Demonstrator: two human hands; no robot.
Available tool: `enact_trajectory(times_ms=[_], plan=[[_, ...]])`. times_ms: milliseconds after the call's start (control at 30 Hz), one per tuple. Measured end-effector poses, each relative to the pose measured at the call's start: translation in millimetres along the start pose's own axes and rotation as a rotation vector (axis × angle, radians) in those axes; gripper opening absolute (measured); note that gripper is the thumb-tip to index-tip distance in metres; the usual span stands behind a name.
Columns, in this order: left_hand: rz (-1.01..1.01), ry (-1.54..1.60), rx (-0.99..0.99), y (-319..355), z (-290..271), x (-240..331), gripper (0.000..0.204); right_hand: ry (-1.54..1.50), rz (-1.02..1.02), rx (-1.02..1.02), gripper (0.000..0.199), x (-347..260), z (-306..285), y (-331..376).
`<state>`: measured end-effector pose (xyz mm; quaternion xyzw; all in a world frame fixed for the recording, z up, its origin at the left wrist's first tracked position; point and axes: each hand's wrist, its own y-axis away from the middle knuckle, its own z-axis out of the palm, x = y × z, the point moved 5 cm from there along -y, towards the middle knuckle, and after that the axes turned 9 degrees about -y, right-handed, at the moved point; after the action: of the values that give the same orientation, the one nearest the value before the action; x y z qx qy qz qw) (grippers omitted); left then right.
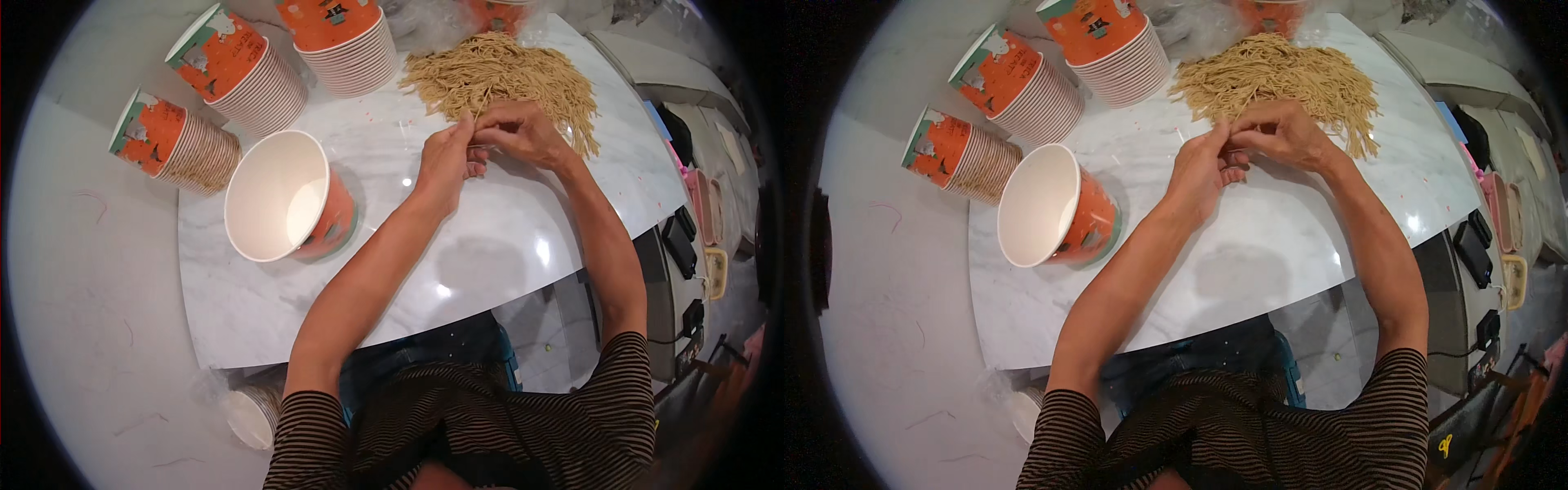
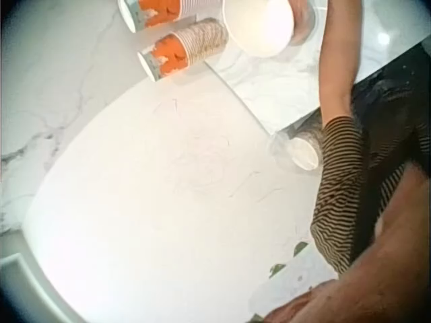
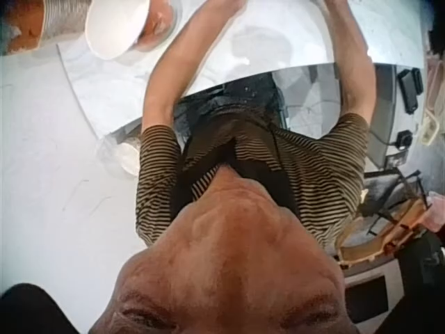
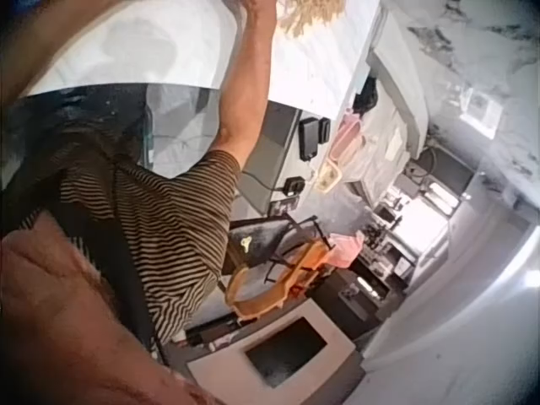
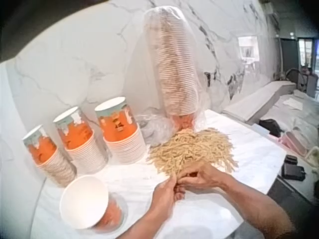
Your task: Secure paper cups with rubber bands in a cross-wise pattern for packaging.
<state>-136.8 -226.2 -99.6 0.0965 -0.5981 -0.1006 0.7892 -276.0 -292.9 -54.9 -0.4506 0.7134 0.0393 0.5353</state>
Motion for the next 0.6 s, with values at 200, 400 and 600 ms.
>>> enact_trajectory(times_ms=[200, 400, 600], plan=[[0.024, -0.091, 0.07, -11.2, -3.3, 5.1, 0.035, 0.034, -0.015, -0.064, 0.011, 0.6, 2.0, 3.6], [0.195, 0.089, 0.093, -16.8, -11.9, 14.3, 0.017, 0.05, 0.117, -0.031, 0.011, 17.3, -9.4, 6.1], [0.209, 0.162, 0.017, 15.1, -15.9, 22.8, 0.021, 0.229, 0.283, 0.187, 0.016, 39.1, -45.1, 15.9]])
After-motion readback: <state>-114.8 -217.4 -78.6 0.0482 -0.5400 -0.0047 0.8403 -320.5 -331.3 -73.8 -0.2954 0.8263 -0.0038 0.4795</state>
